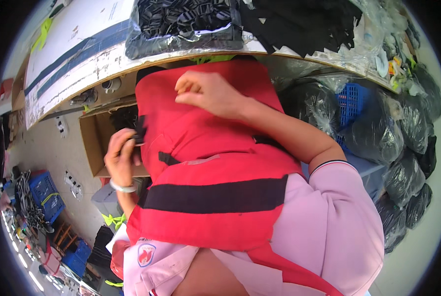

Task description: Manually attaching plastic buckles or slides to straps at a manufacturing workbench.

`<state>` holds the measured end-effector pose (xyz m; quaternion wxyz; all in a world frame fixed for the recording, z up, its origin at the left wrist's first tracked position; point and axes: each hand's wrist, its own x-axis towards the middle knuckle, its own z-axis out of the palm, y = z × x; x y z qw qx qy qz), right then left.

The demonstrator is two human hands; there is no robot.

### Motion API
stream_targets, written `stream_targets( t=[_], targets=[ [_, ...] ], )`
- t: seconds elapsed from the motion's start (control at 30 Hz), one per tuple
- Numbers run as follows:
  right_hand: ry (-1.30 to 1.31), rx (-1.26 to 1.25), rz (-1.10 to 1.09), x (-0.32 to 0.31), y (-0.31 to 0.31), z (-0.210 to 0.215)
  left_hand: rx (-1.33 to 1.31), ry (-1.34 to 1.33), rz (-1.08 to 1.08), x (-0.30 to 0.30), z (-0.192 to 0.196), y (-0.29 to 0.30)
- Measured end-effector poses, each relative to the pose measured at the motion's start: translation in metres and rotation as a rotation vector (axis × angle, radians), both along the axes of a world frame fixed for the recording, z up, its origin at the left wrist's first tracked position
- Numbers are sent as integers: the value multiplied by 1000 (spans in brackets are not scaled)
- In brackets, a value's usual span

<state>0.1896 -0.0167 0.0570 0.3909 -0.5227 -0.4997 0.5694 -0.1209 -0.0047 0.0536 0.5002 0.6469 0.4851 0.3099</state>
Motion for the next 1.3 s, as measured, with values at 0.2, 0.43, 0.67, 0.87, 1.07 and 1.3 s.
stream_targets(
  t=[0.2,0.43,0.67,0.87,1.07,1.3],
  targets=[
    [-823,401,-506,130,49,28,-385,-549,674,-106,-79,7],
    [-1466,490,-536,222,86,-25,-817,-1000,282,-3,-87,9],
    [-1215,545,-553,227,81,-23,-630,-690,74,66,-54,4],
    [-1424,498,-374,211,93,-16,-542,-493,-73,75,-47,4],
    [-1174,380,-489,255,99,-25,-426,-509,-67,90,-28,3],
    [-1163,830,-554,220,89,16,-542,-546,126,90,-38,5]
  ],
)
